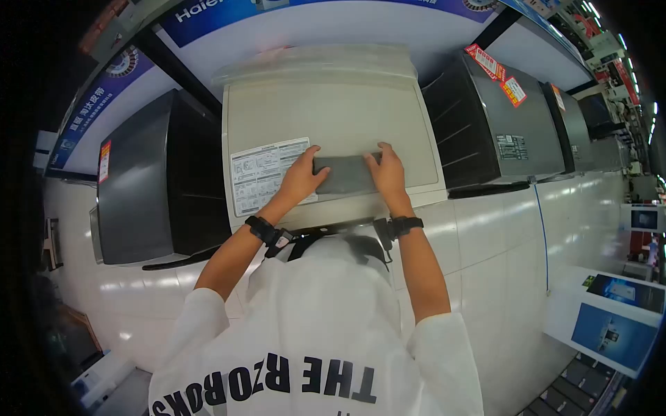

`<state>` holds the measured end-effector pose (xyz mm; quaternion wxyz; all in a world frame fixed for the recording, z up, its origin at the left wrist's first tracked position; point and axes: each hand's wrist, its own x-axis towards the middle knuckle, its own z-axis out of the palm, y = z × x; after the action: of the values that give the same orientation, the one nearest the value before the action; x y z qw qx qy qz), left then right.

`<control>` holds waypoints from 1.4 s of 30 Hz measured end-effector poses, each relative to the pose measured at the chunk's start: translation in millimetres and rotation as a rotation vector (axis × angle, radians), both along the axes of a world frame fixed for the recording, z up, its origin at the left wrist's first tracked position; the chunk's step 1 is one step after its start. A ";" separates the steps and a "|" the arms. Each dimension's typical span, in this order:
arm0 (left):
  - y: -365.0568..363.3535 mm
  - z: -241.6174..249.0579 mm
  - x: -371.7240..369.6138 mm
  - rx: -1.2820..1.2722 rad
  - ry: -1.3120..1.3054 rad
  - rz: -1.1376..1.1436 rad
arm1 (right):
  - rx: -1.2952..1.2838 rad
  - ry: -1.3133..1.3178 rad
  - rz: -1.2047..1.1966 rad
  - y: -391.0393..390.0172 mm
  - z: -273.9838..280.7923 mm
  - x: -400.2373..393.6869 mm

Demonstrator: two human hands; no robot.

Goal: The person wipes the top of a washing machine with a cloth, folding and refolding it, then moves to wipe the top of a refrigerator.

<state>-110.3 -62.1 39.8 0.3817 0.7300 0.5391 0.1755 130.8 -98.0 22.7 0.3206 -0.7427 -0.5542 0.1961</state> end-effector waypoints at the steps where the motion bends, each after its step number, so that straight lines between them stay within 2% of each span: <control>1: -3.7 2.2 1.0 0.064 0.078 -0.020 | 0.064 -0.109 0.030 -1.2 -0.1 0.8; 4: -12.9 1.4 5.2 0.449 0.227 -0.086 | 0.160 -0.274 0.035 -5.1 17.3 -4.9; 7: -16.0 7.4 24.6 0.523 0.224 -0.234 | 0.332 -0.308 0.176 -1.0 14.3 -22.1; 10: -20.1 -17.1 45.5 0.515 0.278 -0.294 | 0.207 -0.288 0.381 0.2 -4.9 -36.6; 13: -23.5 -26.7 53.3 0.502 0.401 -0.307 | 0.334 -0.333 0.407 2.1 -17.9 -33.8; 22: -26.8 -45.6 108.9 0.716 0.407 -0.326 | 0.124 -0.502 0.228 -16.4 -24.1 23.9; 28: -31.6 -52.0 180.5 0.838 0.276 -0.266 | 0.057 -0.559 0.148 -34.5 -22.6 86.6; 30: -30.9 -48.5 195.6 0.821 0.325 -0.342 | 0.017 -0.564 0.133 -37.1 -20.3 103.6; 31: -30.1 -46.9 203.0 0.813 0.351 -0.375 | 0.000 -0.569 0.130 -37.0 -18.1 111.4; 42: -23.1 -38.8 226.6 0.858 0.342 -0.172 | 0.014 -0.587 0.271 -10.5 -18.0 137.0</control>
<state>116.3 -85.2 1.0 -0.0355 0.8824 0.4105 0.2273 267.9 -108.6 4.7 0.1233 -0.6846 -0.7184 0.0107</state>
